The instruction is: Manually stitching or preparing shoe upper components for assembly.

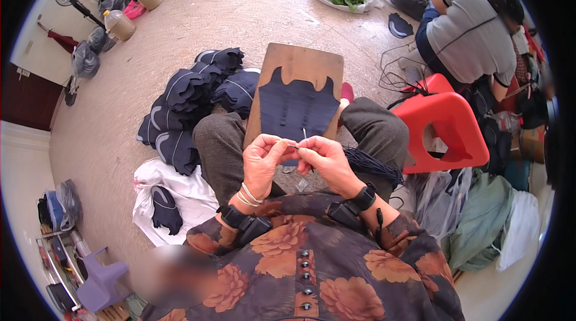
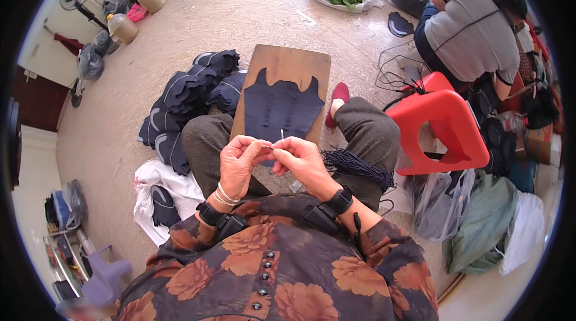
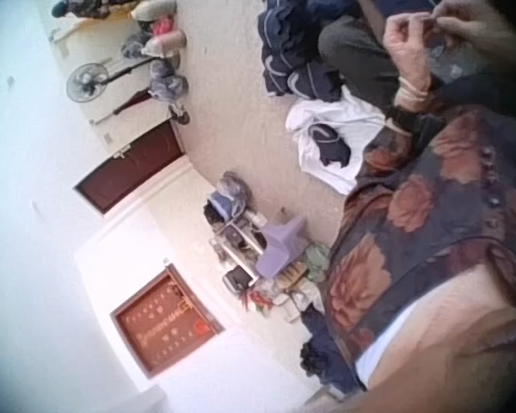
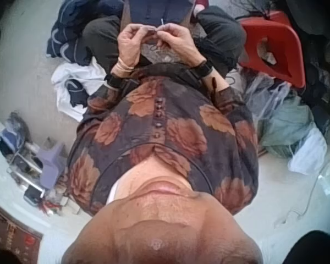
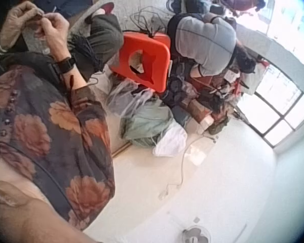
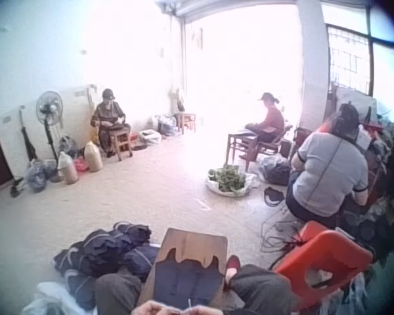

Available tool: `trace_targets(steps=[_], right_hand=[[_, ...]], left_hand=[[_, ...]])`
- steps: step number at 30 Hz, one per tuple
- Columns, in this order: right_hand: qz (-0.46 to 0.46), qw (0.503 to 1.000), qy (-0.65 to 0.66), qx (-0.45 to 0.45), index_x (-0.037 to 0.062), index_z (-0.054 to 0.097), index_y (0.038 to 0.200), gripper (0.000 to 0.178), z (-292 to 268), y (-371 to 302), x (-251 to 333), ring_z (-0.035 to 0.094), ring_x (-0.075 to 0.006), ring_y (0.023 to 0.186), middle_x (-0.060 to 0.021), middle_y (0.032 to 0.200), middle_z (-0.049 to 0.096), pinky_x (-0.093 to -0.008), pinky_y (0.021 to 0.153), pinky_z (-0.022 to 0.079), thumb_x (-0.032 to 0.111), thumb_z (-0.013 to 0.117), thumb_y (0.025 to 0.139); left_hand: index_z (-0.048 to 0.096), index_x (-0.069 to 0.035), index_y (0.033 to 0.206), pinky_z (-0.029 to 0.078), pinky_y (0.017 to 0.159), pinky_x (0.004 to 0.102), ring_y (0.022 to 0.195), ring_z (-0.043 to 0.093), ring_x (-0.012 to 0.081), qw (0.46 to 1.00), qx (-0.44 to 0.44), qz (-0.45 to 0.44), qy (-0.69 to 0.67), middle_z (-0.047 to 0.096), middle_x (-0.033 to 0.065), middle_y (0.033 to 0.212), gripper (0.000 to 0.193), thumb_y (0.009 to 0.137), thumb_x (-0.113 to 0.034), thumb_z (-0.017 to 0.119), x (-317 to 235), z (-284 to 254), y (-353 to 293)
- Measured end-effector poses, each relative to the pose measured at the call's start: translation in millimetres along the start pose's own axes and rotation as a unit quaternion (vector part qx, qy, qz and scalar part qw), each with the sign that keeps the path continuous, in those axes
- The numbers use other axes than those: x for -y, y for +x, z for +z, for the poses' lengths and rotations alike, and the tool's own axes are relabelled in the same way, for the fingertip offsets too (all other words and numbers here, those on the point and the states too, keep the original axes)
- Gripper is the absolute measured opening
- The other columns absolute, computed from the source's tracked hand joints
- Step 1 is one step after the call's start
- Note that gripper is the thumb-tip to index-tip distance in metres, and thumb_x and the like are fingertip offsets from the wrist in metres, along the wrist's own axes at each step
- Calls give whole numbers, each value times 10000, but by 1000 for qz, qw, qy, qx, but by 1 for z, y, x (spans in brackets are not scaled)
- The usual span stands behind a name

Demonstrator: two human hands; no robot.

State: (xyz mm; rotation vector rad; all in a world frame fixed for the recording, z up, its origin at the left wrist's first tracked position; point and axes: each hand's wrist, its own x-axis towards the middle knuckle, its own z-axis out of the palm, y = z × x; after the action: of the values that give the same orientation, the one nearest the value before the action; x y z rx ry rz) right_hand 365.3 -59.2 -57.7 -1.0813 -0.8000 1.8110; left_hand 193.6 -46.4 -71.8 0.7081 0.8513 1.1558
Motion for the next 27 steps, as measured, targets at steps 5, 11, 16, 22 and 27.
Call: trace_targets(steps=[5, 11, 16, 22, 27], right_hand=[[-15, 999, -51, -9, -4, 610, 982, 135, 2, -4, -4, 617, -107, 671, -62, 842, 663, -245, 617, 512, 126, 577, 968], [4, 999, -41, -16, -7, 601, 954, 108, 1, -14, -5, 624, -120, 679, -72, 841, 661, -257, 625, 520, 98, 576, 963], [-18, 999, -51, -2, 19, 588, 962, 107, 14, -5, -2, 627, -116, 660, -57, 824, 660, -230, 602, 505, 126, 581, 968], [-13, 999, -36, -13, 16, 590, 961, 102, 13, -4, -3, 632, -120, 652, -61, 820, 663, -228, 605, 515, 118, 585, 963], [-9, 999, -39, -12, -12, 599, 976, 108, 11, -6, -1, 639, -133, 679, -86, 846, 673, -256, 645, 535, 95, 582, 965]], left_hand=[[584, 3, 943, 593, 782, 325, 838, 691, 183, 1000, -6, -3, 22, 694, 137, 957, 93, 954, -86, 607, -1, 4, -7], [583, 9, 941, 590, 760, 281, 846, 690, 152, 1000, 14, -12, -11, 699, 116, 938, 71, 946, -57, 609, 11, -2, -13], [585, 15, 951, 588, 773, 274, 841, 689, 146, 1000, -9, 5, -6, 698, 114, 930, 85, 951, -67, 608, 2, -6, -12], [585, 9, 941, 588, 760, 264, 825, 681, 131, 999, -2, -15, -39, 691, 107, 919, 70, 949, -57, 606, 0, -6, -11], [593, 13, 959, 593, 789, 283, 878, 687, 154, 999, 7, -22, -24, 698, 116, 942, 79, 948, -64, 611, 9, -11, -8]])
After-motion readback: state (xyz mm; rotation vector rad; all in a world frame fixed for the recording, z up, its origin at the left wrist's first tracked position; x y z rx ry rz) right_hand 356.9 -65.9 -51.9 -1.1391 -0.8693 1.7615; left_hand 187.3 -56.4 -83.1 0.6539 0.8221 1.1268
